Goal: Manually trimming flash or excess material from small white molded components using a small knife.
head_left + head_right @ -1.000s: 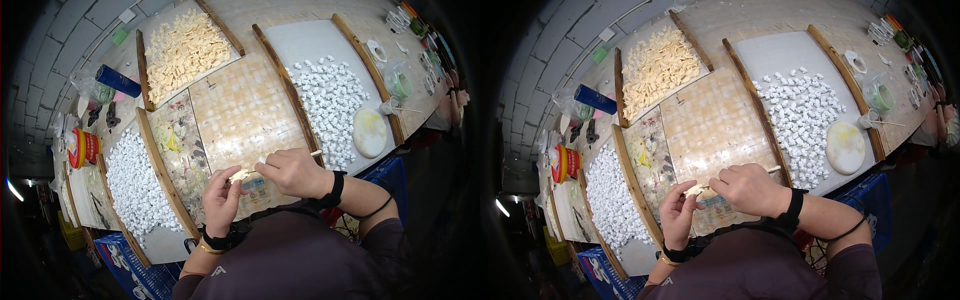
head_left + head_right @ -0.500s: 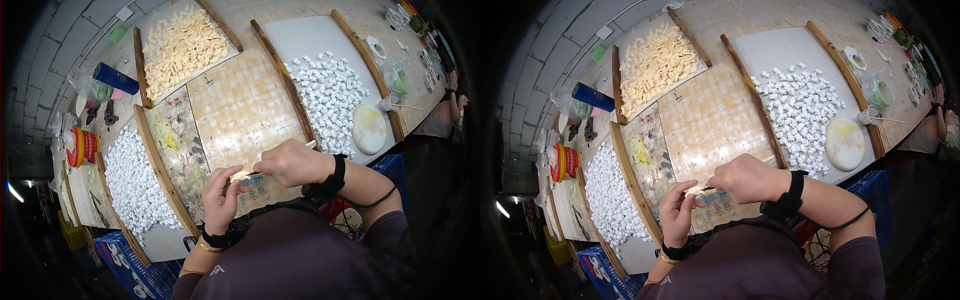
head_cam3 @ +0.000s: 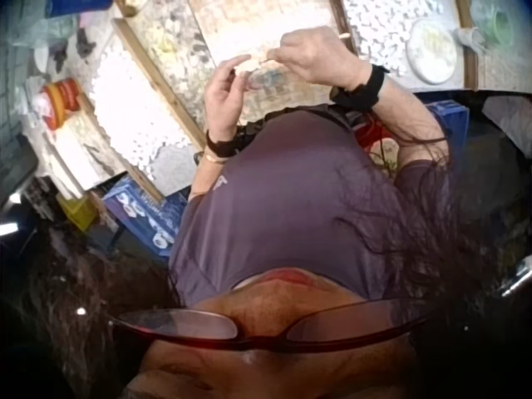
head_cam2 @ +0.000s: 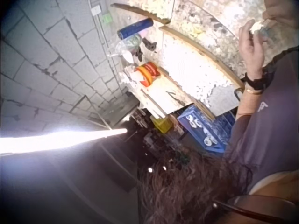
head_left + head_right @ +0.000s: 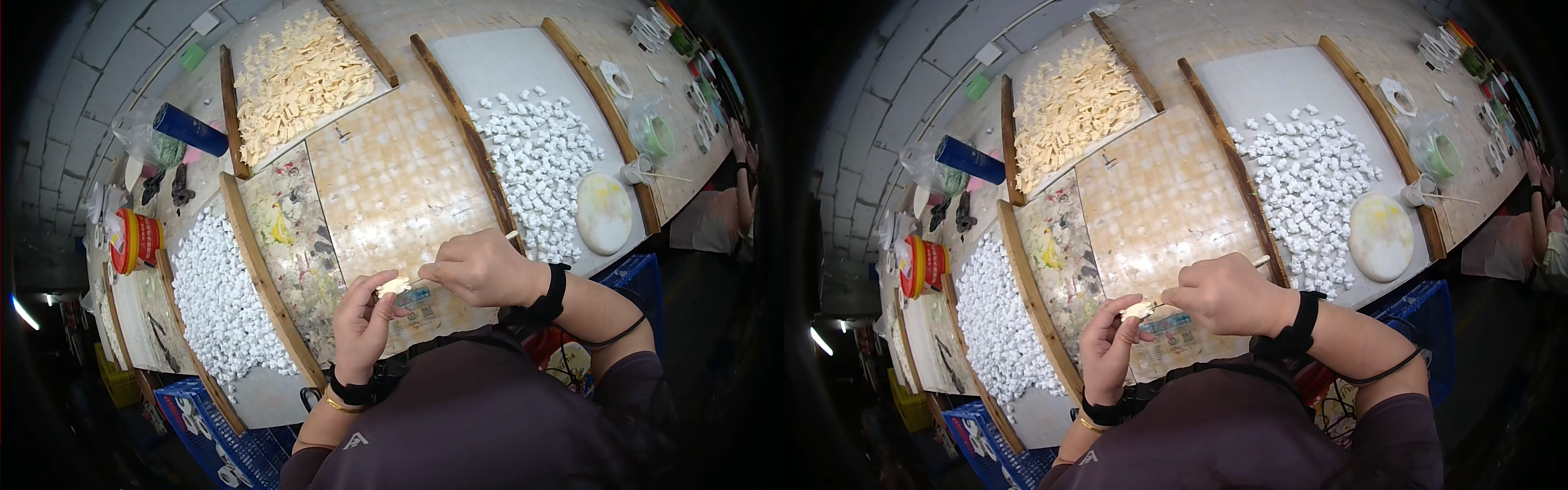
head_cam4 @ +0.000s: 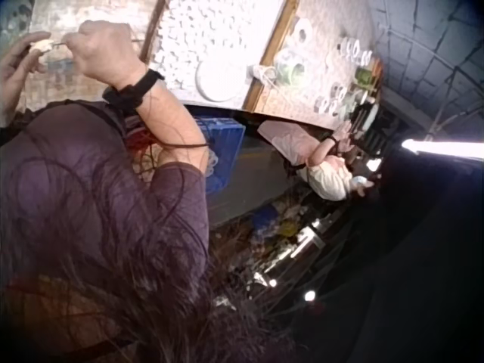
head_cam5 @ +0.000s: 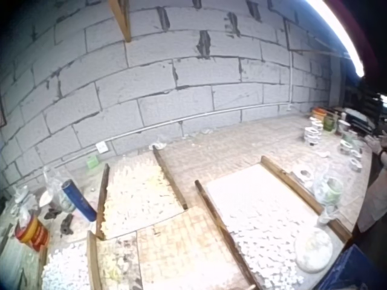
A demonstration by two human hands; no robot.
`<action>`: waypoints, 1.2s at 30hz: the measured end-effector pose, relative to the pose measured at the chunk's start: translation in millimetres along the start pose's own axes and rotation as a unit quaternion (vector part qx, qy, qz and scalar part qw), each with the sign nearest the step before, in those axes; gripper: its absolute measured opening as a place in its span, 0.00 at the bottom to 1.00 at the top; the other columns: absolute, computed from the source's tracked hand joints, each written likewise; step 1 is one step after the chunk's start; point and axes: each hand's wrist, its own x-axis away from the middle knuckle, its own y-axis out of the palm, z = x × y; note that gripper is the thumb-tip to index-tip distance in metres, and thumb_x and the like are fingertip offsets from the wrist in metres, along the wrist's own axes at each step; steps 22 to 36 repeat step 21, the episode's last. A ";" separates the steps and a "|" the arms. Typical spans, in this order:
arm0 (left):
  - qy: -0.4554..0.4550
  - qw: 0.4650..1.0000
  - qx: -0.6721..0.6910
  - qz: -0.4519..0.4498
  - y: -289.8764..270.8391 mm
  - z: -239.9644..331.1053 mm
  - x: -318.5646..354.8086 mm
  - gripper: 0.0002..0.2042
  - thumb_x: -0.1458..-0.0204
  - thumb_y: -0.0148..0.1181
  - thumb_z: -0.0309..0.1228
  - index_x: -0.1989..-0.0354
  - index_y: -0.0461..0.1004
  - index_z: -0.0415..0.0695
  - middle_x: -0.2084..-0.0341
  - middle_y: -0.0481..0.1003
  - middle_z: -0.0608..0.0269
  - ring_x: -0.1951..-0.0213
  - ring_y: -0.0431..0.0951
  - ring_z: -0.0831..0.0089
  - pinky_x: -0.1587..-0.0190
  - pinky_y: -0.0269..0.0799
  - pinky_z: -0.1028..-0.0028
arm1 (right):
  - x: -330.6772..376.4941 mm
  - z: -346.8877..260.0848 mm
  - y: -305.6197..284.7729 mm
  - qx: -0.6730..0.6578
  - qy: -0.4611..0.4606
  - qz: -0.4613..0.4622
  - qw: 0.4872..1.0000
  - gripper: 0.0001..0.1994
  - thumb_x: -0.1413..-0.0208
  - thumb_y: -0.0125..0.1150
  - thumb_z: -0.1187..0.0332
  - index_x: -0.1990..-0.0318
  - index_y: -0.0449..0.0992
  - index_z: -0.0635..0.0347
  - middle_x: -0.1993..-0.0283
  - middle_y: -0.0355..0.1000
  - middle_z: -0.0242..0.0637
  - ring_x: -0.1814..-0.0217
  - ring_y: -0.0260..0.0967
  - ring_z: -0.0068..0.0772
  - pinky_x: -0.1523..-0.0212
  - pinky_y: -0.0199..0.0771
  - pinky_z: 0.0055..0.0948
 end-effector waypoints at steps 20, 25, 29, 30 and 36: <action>-0.018 0.999 0.038 0.014 3.2 -3.0 2.2 0.12 0.43 0.52 0.20 0.50 0.69 0.34 0.74 0.75 0.62 0.74 0.74 0.81 0.68 0.74 0.81 | 5.5 -28.2 4.8 0.132 0.005 0.021 0.991 0.15 0.60 0.57 0.70 0.61 0.74 0.61 0.75 0.67 0.33 0.75 0.70 0.30 0.78 0.70 0.25; -0.017 0.999 0.037 0.010 2.4 -4.0 2.4 0.12 0.43 0.52 0.20 0.50 0.69 0.34 0.73 0.75 0.61 0.74 0.74 0.81 0.67 0.74 0.81 | 5.1 -29.2 4.0 0.135 0.006 0.013 0.991 0.15 0.60 0.57 0.70 0.60 0.74 0.61 0.75 0.67 0.33 0.74 0.70 0.30 0.78 0.70 0.25; -0.017 0.999 0.037 0.010 2.4 -4.0 2.4 0.12 0.43 0.52 0.20 0.50 0.69 0.34 0.73 0.75 0.61 0.74 0.74 0.81 0.67 0.74 0.81 | 5.1 -29.2 4.0 0.135 0.006 0.013 0.991 0.15 0.60 0.57 0.70 0.60 0.74 0.61 0.75 0.67 0.33 0.74 0.70 0.30 0.78 0.70 0.25; -0.017 0.999 0.037 0.010 2.4 -4.0 2.4 0.12 0.43 0.52 0.20 0.50 0.69 0.34 0.73 0.75 0.61 0.74 0.74 0.81 0.67 0.74 0.81 | 5.1 -29.2 4.0 0.135 0.006 0.013 0.991 0.15 0.60 0.57 0.70 0.60 0.74 0.61 0.75 0.67 0.33 0.74 0.70 0.30 0.78 0.70 0.25; -0.017 0.999 0.037 0.010 2.4 -4.0 2.4 0.12 0.43 0.52 0.20 0.50 0.69 0.34 0.73 0.75 0.61 0.74 0.74 0.81 0.67 0.74 0.81 | 5.1 -29.2 4.0 0.135 0.006 0.013 0.991 0.15 0.60 0.57 0.70 0.60 0.74 0.61 0.75 0.67 0.33 0.74 0.70 0.30 0.78 0.70 0.25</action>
